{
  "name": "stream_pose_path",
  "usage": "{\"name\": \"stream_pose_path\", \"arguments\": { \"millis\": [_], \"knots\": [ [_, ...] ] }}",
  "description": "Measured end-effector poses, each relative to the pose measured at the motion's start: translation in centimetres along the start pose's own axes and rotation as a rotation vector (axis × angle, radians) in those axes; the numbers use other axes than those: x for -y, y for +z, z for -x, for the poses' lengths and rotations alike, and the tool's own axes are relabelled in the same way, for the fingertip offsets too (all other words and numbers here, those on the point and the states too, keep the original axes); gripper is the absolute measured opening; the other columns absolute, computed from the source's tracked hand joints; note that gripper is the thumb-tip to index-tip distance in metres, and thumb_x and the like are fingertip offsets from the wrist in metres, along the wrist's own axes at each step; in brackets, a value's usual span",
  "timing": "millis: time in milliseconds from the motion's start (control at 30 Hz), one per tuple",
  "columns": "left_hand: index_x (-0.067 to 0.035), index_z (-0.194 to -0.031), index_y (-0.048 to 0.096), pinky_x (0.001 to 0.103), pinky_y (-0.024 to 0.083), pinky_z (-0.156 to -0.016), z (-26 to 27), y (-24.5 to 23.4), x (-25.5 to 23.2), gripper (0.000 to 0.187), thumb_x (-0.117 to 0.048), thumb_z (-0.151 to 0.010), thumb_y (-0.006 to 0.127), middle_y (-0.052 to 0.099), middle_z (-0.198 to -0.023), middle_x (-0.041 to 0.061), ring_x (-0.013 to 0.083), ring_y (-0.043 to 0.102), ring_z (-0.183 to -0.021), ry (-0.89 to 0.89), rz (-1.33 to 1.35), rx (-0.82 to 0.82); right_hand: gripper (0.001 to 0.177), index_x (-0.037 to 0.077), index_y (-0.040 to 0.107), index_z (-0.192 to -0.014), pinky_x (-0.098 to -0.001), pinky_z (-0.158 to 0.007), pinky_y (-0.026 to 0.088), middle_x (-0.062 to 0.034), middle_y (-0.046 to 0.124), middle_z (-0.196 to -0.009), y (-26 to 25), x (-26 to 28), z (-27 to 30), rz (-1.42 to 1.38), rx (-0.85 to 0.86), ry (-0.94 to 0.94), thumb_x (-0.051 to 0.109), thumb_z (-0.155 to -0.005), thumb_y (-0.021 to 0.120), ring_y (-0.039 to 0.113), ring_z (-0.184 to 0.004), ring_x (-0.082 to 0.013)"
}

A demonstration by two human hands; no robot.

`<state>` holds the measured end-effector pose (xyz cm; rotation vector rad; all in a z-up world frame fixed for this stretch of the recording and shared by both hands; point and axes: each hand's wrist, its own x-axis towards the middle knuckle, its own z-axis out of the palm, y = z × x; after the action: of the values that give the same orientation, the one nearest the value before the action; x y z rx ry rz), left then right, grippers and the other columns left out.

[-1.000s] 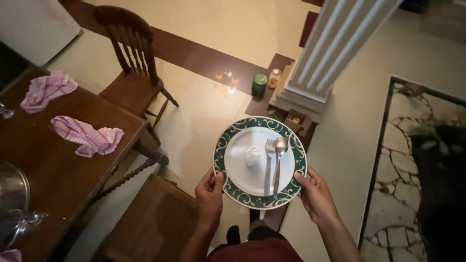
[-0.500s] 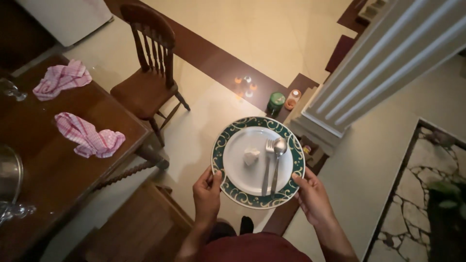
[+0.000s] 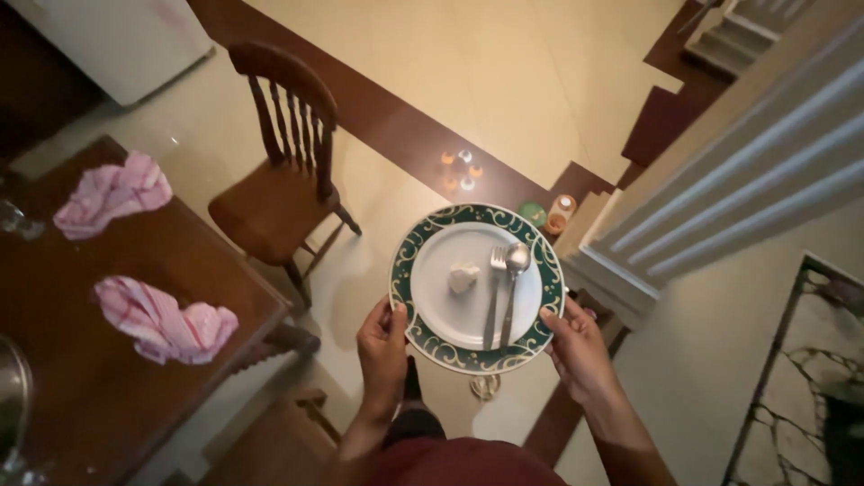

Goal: Clear a plate, fork, and spoon from the table and move them to the sink.

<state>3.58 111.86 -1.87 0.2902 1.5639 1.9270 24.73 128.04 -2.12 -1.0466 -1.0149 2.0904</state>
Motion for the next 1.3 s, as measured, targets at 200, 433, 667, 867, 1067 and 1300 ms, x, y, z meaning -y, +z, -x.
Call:
{"name": "stream_pose_path", "arguments": {
  "millis": [200,433,667,867,1067,1300],
  "knots": [
    [-0.006,-0.131,0.054,0.027,0.054,-0.076,-8.2,-0.7,-2.6,0.032,-0.025,-0.107,0.043,0.073,-0.102,0.011,0.0137,0.068,-0.088,-0.042,-0.124,0.029,0.044,0.0,0.057,-0.14,-0.0287,-0.078,0.062,-0.0087,0.076,-0.106,4.7,0.2,-6.1,-0.026,-0.042,-0.015,0.005,-0.097,0.057,0.074,-0.086,-0.0135],
    [-0.007,-0.132,0.051,0.029,0.052,-0.087,-17.5,-0.3,-4.1,0.032,-0.024,-0.108,0.042,0.067,-0.113,0.009,0.0156,0.062,-0.1,0.103,-0.173,0.041,0.043,0.002,0.058,-0.141,-0.0304,-0.08,0.061,-0.0108,0.074,-0.105,9.8,1.6,-12.7,-0.038,-0.075,-0.015,0.008,-0.098,0.06,0.072,-0.086,-0.0149],
    [-0.005,-0.134,0.053,0.029,0.049,-0.09,-25.8,1.4,-4.4,0.034,-0.024,-0.106,0.046,0.066,-0.115,0.006,0.0138,0.06,-0.101,0.152,-0.158,0.048,0.042,0.001,0.051,-0.135,-0.0335,-0.083,0.062,-0.0114,0.071,-0.11,12.8,5.3,-19.5,-0.062,-0.007,-0.014,0.0,-0.093,0.057,0.074,-0.092,-0.0159],
    [0.001,-0.128,0.064,0.033,0.05,-0.082,-33.9,3.1,-2.7,0.036,-0.024,-0.108,0.048,0.07,-0.109,0.012,0.0178,0.06,-0.092,0.112,-0.183,0.043,0.047,0.004,0.049,-0.136,-0.0377,-0.075,0.065,-0.0144,0.069,-0.103,12.2,7.2,-28.9,-0.036,0.019,0.071,-0.001,-0.089,0.057,0.073,-0.086,-0.0224],
    [0.0,-0.129,0.063,0.03,0.055,-0.083,-39.1,7.6,-5.7,0.034,-0.02,-0.102,0.056,0.074,-0.111,0.011,0.0149,0.067,-0.094,0.056,-0.13,0.013,0.048,0.0,0.056,-0.137,-0.0323,-0.073,0.063,-0.0119,0.071,-0.105,12.3,9.6,-37.9,0.034,0.036,0.014,0.001,-0.089,0.064,0.072,-0.087,-0.017],
    [0.0,-0.126,0.061,0.031,0.058,-0.082,-46.0,10.4,-6.5,0.033,-0.01,-0.095,0.067,0.074,-0.108,0.009,0.0148,0.07,-0.093,0.079,-0.031,0.035,0.043,0.003,0.059,-0.128,-0.0356,-0.065,0.064,-0.0136,0.073,-0.097,14.1,13.1,-46.0,0.128,0.084,0.129,0.006,-0.086,0.067,0.074,-0.078,-0.0212]
  ]
}}
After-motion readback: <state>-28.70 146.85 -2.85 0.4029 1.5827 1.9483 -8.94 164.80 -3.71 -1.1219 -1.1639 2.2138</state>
